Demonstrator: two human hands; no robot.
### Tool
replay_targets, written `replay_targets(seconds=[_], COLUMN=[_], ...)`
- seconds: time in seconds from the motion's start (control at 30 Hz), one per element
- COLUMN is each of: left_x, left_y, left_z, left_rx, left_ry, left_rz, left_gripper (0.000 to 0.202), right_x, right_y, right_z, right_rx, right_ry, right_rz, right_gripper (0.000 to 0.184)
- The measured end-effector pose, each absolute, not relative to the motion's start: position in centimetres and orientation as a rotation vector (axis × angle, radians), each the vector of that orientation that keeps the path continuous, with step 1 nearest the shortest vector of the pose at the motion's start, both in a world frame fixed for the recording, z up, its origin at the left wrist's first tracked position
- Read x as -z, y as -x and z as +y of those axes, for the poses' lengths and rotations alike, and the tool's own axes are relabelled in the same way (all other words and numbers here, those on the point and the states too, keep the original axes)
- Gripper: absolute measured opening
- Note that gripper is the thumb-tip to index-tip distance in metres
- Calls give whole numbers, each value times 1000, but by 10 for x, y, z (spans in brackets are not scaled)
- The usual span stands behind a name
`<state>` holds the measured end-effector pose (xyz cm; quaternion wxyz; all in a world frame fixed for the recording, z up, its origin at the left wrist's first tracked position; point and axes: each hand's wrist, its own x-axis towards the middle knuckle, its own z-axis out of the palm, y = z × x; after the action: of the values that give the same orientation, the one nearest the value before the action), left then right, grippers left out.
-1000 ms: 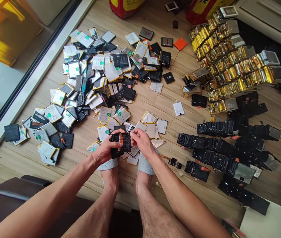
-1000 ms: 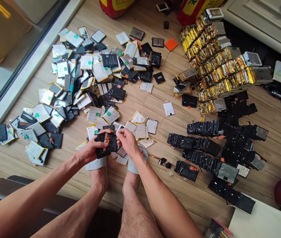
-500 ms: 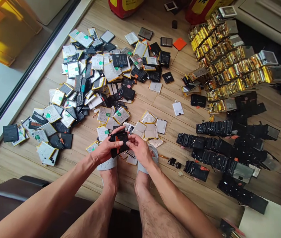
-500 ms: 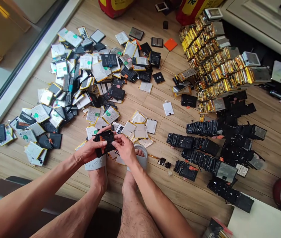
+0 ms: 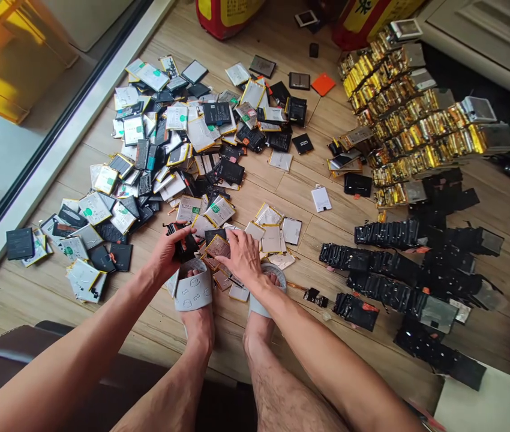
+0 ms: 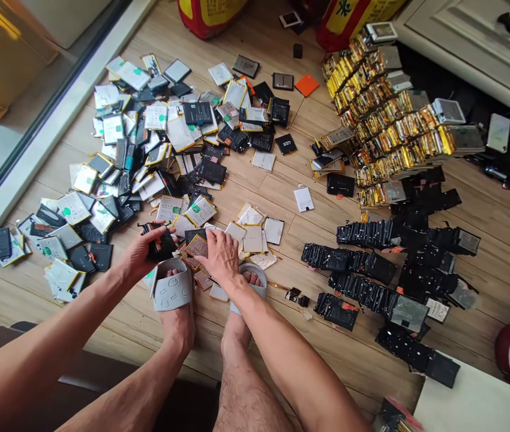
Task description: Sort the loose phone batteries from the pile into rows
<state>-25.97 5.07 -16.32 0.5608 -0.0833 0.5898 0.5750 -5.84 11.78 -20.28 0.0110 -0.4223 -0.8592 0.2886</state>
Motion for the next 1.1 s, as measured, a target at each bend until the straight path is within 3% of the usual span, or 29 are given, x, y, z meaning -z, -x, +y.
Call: replay_targets(seconds=[0.13,0.33,0.43,0.53,0.63,0.73,0.83,1.0,1.1], left_x=[166,174,174,168,158,152,156,169,168], left_y=[260,244,241,245,249,247,245,257,261], left_z=[47,42,43,44,47,51,52,47,46], left_rx=[-1205,-1029,-961,-823,-698,-731,-882,-1126,-1229], left_ry=[119,-100,-200,-402,-556,-423,-163,137,188], left_rz=[1510,1657,1758,1766,1650,1567,1533,1520,1399], left_gripper=[51,52,52,33,33,34,30,27,26], right_x=[201,196,196,199,200,194,183,173,179], right_y=[87,97,84,69,57,51,48,32,24], right_z=[119,124,118,115,121,131,140,147,148], right_rx=[-774,-887,-1215,-1653,-1896,-1854,-1687,-1928,-1732], right_ry=[1465,1467,1291,1250,1240,1269,1299,1168,1386], right_rz=[-2713,-2690,-2520,-2129,-1839,-1884,-2108,-1977,-1956], right_gripper=[86,44,27,25,26,30,19,16,15])
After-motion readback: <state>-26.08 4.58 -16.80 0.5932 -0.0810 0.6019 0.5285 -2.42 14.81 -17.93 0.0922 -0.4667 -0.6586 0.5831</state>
